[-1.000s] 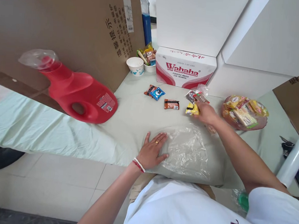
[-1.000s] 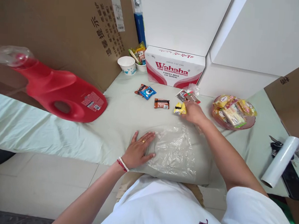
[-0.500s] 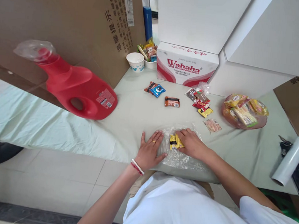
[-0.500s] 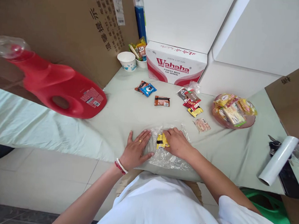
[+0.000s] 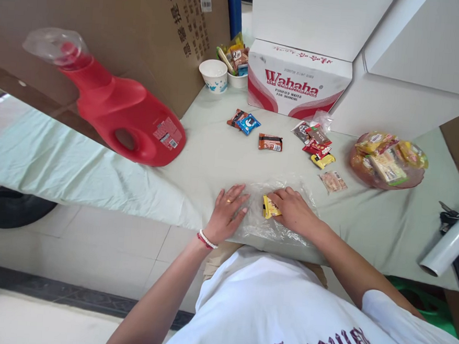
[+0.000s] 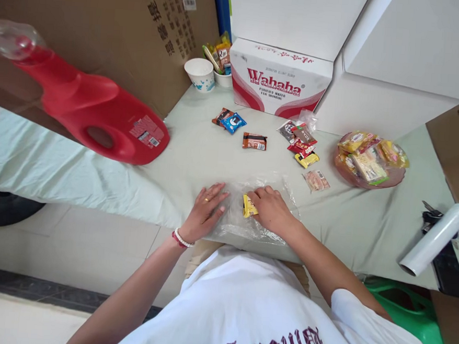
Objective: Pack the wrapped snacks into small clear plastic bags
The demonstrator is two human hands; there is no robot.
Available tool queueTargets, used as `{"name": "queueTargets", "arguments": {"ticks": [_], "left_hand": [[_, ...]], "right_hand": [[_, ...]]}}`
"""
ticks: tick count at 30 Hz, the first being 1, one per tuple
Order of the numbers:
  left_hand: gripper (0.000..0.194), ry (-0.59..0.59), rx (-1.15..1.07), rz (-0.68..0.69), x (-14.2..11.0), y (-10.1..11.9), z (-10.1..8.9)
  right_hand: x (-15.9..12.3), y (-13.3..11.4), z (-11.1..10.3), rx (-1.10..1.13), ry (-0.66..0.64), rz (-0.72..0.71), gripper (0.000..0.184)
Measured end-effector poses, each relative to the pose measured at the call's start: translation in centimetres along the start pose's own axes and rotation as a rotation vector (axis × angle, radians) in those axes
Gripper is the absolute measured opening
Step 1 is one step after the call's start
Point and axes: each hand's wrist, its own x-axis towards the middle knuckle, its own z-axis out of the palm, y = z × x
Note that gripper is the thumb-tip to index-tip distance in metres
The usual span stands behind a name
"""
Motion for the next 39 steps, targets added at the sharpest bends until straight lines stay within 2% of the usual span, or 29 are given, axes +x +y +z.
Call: {"name": "queueTargets", "arguments": {"ticks": [5,9,11,14,15,17,19,21,23,25,27,29,32,35,39], "left_hand": [[0.039,-0.037,0.156,0.050,-0.2,0.0,0.4],[0.043,0.075,0.215,0.061,-0.6,0.1,0.6],[0.045,0.098,0.236,0.102,-0.7,0.1,0.4],[0.045,0.013,0.200,0.195,-0.9,-0.2,0.0],[0.043,-0.026,0.173,0.215,-1.0,-0.4,-0.2],[0.043,-0.102,0.120,0.249,-1.0,-0.8,-0.5],[0.062,-0.183,0.088,0.284,-1.1,-1.3,-1.0],[0.080,-0.263,0.080,0.317,-1.1,-1.8,-1.5],[0.076,-0.314,0.087,0.339,-1.0,-2.1,-1.8],[0.062,-0.328,0.086,0.348,-0.9,-2.2,-2.1],[0.044,-0.311,0.062,0.331,-0.7,-2.1,-2.2],[0.028,-0.265,0.014,0.289,-0.4,-1.9,-2.2],[0.031,-0.167,-0.087,0.211,0.2,-1.5,-1.9],[0.032,-0.060,-0.166,0.124,1.1,-1.1,-1.3],[0.036,0.151,-0.104,-0.051,2.3,-0.2,0.0]], "right_hand": [[0.1,0.2,0.4,-0.028,0.008,0.039,0.055],[-0.7,0.6,-0.1,0.022,0.016,0.039,0.072],[-2.1,1.1,-0.7,0.089,0.076,0.038,0.078],[-5.4,2.0,-1.2,0.191,0.201,0.068,0.057],[-6.6,2.2,-0.9,0.217,0.206,0.074,0.049],[-8.9,2.4,0.2,0.244,0.156,0.081,0.047],[-10.5,2.2,1.9,0.242,0.090,0.092,0.047],[-11.4,1.9,3.3,0.251,0.079,0.109,0.030],[-11.6,1.8,3.6,0.319,0.123,0.106,0.022],[-11.2,2.1,2.7,0.431,0.199,0.088,0.022],[-10.5,2.7,1.0,0.541,0.252,0.073,0.021],[-9.6,3.5,-0.8,0.613,0.246,0.065,0.021],[-7.9,4.9,-2.6,0.645,0.186,0.089,0.023],[-6.3,6.4,-2.6,0.688,0.157,0.151,0.030],[-4.6,8.3,-1.5,0.702,0.101,0.267,0.037]]}}
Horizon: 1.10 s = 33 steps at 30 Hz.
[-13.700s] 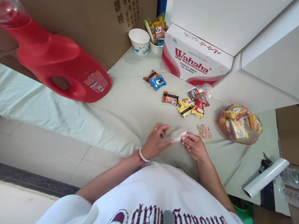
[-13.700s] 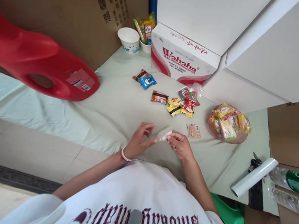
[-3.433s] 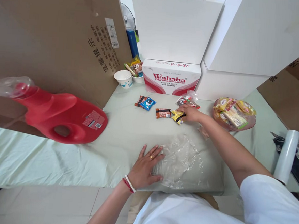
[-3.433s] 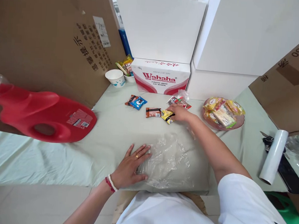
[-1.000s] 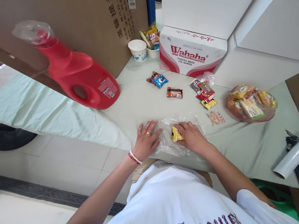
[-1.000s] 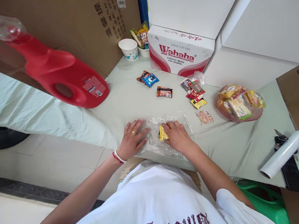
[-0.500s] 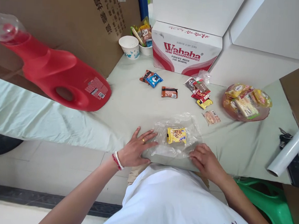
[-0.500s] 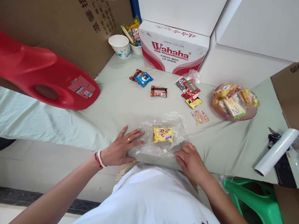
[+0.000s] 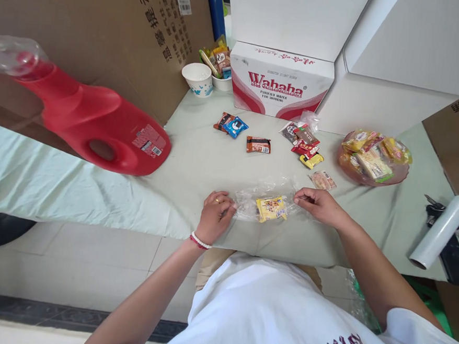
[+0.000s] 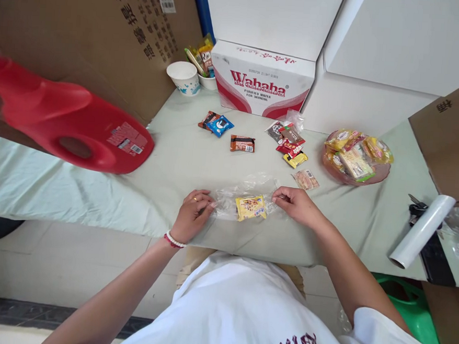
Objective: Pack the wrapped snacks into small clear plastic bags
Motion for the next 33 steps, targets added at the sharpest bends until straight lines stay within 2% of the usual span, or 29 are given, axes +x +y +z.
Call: {"name": "queueTargets", "arguments": {"ticks": [2,4,7,9,11,14,15,17,19,21,23,25,27,29,32,33], "left_hand": [[0.036,0.108,0.074,-0.096,0.3,0.5,0.8],[0.033,0.176,0.141,-0.177,0.5,0.9,1.5],[0.030,0.216,0.194,-0.247,0.7,1.4,2.1],[0.029,0.225,0.204,-0.268,0.8,1.5,2.3],[0.027,0.221,0.213,-0.277,0.9,1.5,2.4],[0.015,0.216,0.231,-0.294,1.0,1.6,2.4],[0.013,0.217,0.235,-0.299,1.1,1.6,2.4],[0.024,0.218,0.238,-0.303,1.2,1.7,2.4],[0.036,0.204,0.231,-0.298,1.4,1.9,2.3],[0.043,0.188,0.221,-0.295,1.7,2.0,2.3],[0.048,0.196,0.213,-0.305,1.9,2.0,2.5],[0.051,0.216,0.204,-0.315,2.1,2.0,2.6],[0.042,0.229,0.187,-0.315,2.2,1.9,2.8],[0.025,0.243,0.150,-0.299,2.2,1.7,2.9],[0.004,0.267,-0.002,-0.194,2.1,1.2,3.0],[0.006,0.269,-0.068,-0.138,2.1,1.1,3.0]], "right_hand": [[0.7,0.2,-0.1,-0.114,0.010,0.027,0.033],[1.4,-0.5,-0.5,-0.284,0.101,-0.006,0.030],[3.1,-3.0,-1.3,-0.501,0.312,-0.111,0.036],[4.9,-5.1,-1.6,-0.579,0.312,-0.177,0.046],[7.3,-7.0,-1.5,-0.630,0.170,-0.169,0.056],[11.1,-8.8,-0.8,-0.700,-0.154,0.010,0.070],[12.3,-9.1,-0.5,-0.728,-0.243,0.065,0.071],[14.1,-9.4,0.0,-0.777,-0.384,0.094,0.065],[15.1,-9.2,0.3,-0.721,-0.496,0.036,0.048],[15.2,-8.9,0.2,-0.531,-0.549,-0.054,0.030],[14.7,-8.4,-0.3,-0.297,-0.503,-0.160,0.023],[13.7,-7.8,-1.0,-0.114,-0.425,-0.265,0.023],[12.7,-7.0,-1.8,0.015,-0.389,-0.318,0.026],[12.1,-6.0,-2.4,0.090,-0.377,-0.302,0.030],[12.2,-4.8,-2.7,0.054,-0.265,-0.253,0.033],[12.5,-4.7,-2.5,-0.001,-0.212,-0.253,0.033]]}}
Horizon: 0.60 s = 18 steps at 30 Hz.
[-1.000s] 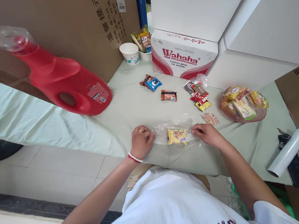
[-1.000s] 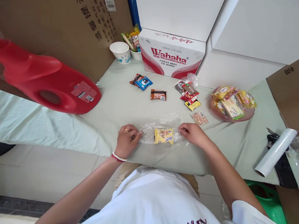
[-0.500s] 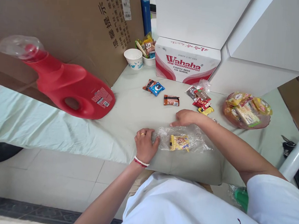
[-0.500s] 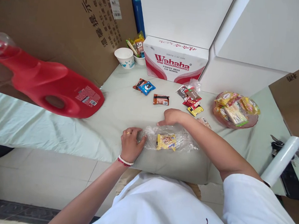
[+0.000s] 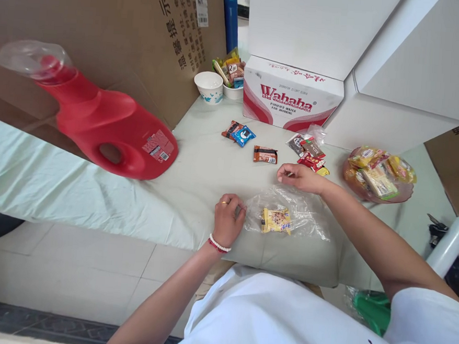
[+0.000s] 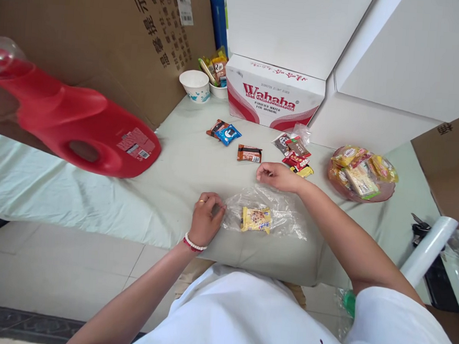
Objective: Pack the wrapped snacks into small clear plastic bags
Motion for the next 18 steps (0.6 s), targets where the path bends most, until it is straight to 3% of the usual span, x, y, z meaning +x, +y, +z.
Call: {"name": "queueTargets", "arguments": {"ticks": [3,6,8,10,14,16,18], "left_hand": [[0.019,-0.006,-0.152,0.130,-0.2,-0.1,0.0],[0.021,0.013,-0.190,0.191,-0.4,-0.1,0.0],[0.015,0.024,-0.184,0.155,-0.4,-0.1,0.0],[0.003,0.030,-0.173,0.054,-0.5,-0.1,0.1],[0.048,0.006,-0.208,-0.148,-0.3,0.0,0.6],[0.057,-0.017,-0.219,-0.194,-0.1,0.1,0.7],[0.054,-0.038,-0.228,-0.209,0.0,0.2,0.7]], "right_hand": [[1.8,-0.3,0.9,-0.213,-0.018,-0.055,0.039],[4.1,-1.3,2.1,-0.356,-0.285,-0.069,0.052],[5.3,-1.9,2.5,-0.401,-0.449,-0.018,0.051],[5.8,-2.3,2.5,-0.386,-0.512,-0.001,0.038],[4.9,-2.3,1.7,-0.170,-0.417,-0.068,0.025],[4.1,-2.0,1.5,-0.004,-0.355,-0.076,0.030],[3.4,-1.7,1.4,0.157,-0.298,-0.042,0.035]]}}
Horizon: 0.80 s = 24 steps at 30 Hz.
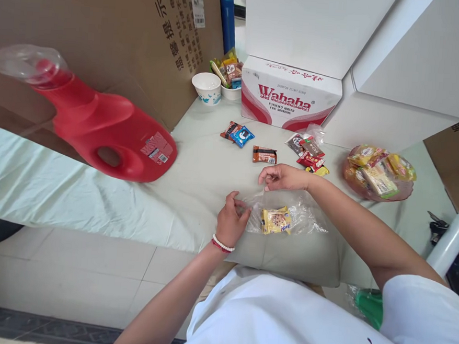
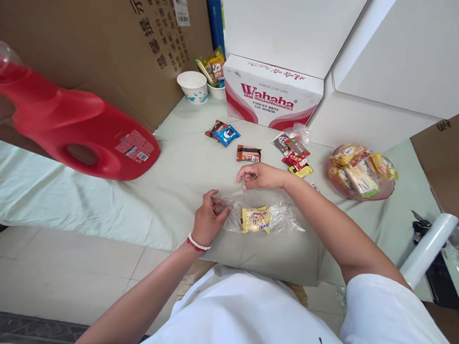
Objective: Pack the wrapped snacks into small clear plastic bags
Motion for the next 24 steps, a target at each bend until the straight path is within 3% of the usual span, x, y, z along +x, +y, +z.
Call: {"name": "queueTargets", "arguments": {"ticks": [3,6,9,13,15,17,19,22,24], "left_hand": [[0.052,-0.035,-0.042,0.020,-0.1,0.2,-0.2],[0.061,-0.086,-0.077,0.042,-0.4,0.3,-0.6],[0.069,-0.102,-0.071,0.052,-0.4,0.4,-0.8],[0.058,-0.024,-0.014,0.014,-0.1,0.1,-0.5],[0.042,0.012,0.028,-0.005,0.1,0.1,-0.4],[0.038,0.015,0.052,-0.022,0.2,0.3,-0.4],[0.054,-0.010,0.071,-0.055,0.2,0.8,-0.4],[0.085,-0.057,0.182,-0.137,0.4,1.9,-0.3],[0.078,-0.089,0.297,-0.176,0.8,2.4,-0.1]], "right_hand": [[-0.4,0.3,0.1,0.121,0.070,0.130,0.041],[-0.1,0.3,0.2,0.029,0.030,0.260,0.045],[0.7,0.3,0.3,0.028,-0.060,0.183,0.044],[1.2,0.6,0.3,0.140,0.100,0.056,0.054],[0.9,0.9,0.2,0.057,0.149,0.098,0.058],[0.4,1.2,0.1,-0.098,0.128,0.196,0.062],[-0.1,1.6,0.1,-0.235,0.100,0.255,0.056],[-0.9,1.6,0.5,-0.303,0.112,0.228,0.037],[-1.5,1.3,1.0,-0.282,0.159,0.177,0.029]]}}
